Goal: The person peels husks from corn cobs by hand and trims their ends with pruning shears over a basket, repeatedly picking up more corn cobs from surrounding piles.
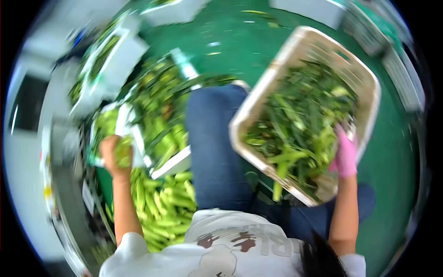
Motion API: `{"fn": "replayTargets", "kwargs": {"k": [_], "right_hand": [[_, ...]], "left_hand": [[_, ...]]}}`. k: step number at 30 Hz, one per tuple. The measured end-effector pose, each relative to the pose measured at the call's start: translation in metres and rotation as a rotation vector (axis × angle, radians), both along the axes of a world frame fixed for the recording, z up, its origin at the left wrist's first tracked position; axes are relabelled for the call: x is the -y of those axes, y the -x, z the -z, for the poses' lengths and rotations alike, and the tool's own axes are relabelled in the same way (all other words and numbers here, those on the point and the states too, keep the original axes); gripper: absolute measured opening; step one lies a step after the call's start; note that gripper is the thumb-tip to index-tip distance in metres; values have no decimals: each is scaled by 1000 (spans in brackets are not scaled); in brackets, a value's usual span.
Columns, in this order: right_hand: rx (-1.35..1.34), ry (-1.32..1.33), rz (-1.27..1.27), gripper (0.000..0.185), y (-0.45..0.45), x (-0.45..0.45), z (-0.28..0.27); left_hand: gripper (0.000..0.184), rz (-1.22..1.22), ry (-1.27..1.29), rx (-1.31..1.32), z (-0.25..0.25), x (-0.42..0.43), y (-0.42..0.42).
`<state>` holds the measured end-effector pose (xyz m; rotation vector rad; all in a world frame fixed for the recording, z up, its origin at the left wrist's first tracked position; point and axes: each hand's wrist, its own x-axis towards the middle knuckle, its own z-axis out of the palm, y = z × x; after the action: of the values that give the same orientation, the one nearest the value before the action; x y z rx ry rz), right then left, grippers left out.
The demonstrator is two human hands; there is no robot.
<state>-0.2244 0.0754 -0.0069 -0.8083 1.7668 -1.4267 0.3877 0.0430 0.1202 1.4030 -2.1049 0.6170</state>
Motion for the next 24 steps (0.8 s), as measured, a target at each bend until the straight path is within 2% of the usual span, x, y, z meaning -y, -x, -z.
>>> {"fn": "replayTargets", "kwargs": {"k": [1, 4, 5, 6, 7, 8, 9, 11, 12, 13, 14, 15, 16, 17, 19, 21, 22, 24], "right_hand": [[248, -52, -39, 46, -1, -2, 15], [776, -336, -152, 50, -13, 0, 26], [949, -392, -205, 51, -9, -3, 35], [992, -419, -187, 51, -20, -3, 34], [1030, -449, -161, 51, -29, -4, 32], [1096, -477, -120, 54, -26, -2, 38], [1173, -397, -153, 60, -21, -3, 45], [1189, -337, -75, 63, -26, 9, 35], [1181, -221, -194, 62, -21, 11, 40], [1196, -156, -305, 64, -20, 17, 39], [1198, -150, -297, 65, -23, 23, 35], [1201, -138, -288, 67, -27, 30, 31], [1220, -152, -359, 65, -25, 36, 30], [1239, -155, -426, 63, -22, 40, 30], [1236, -166, -471, 64, -17, 42, 21], [1145, -134, -419, 63, -4, 34, 9], [1103, -119, -388, 62, 3, 27, 6], [1161, -95, -308, 59, 21, 13, 5]], "left_hand": [[46, -145, -161, -22, 24, -35, -46], [55, -682, -437, 101, 113, -174, -168], [54, -823, -647, 124, 139, -230, -203], [50, -1015, -807, 200, 161, -280, -225], [54, -1231, -1022, 252, 166, -313, -224], [63, -1374, -1156, 306, 177, -344, -225], [73, -1532, -1209, 366, 163, -340, -199], [71, -1522, -1111, -74, 172, -311, -202], [60, -1135, -770, -126, 205, -297, -219], [43, -880, -573, -272, 210, -238, -203], [34, -753, -591, -390, 183, -162, -161], [30, -563, -505, -511, 181, -104, -134], [22, -476, -477, -517, 184, -52, -107], [18, -451, -398, -285, 192, -3, -86], [34, -538, -511, -29, 201, 75, -49], [51, -861, -693, -103, 231, 121, -34], [67, -949, -789, -146, 247, 134, -41], [82, -1024, -846, -172, 249, 145, -38]]}}
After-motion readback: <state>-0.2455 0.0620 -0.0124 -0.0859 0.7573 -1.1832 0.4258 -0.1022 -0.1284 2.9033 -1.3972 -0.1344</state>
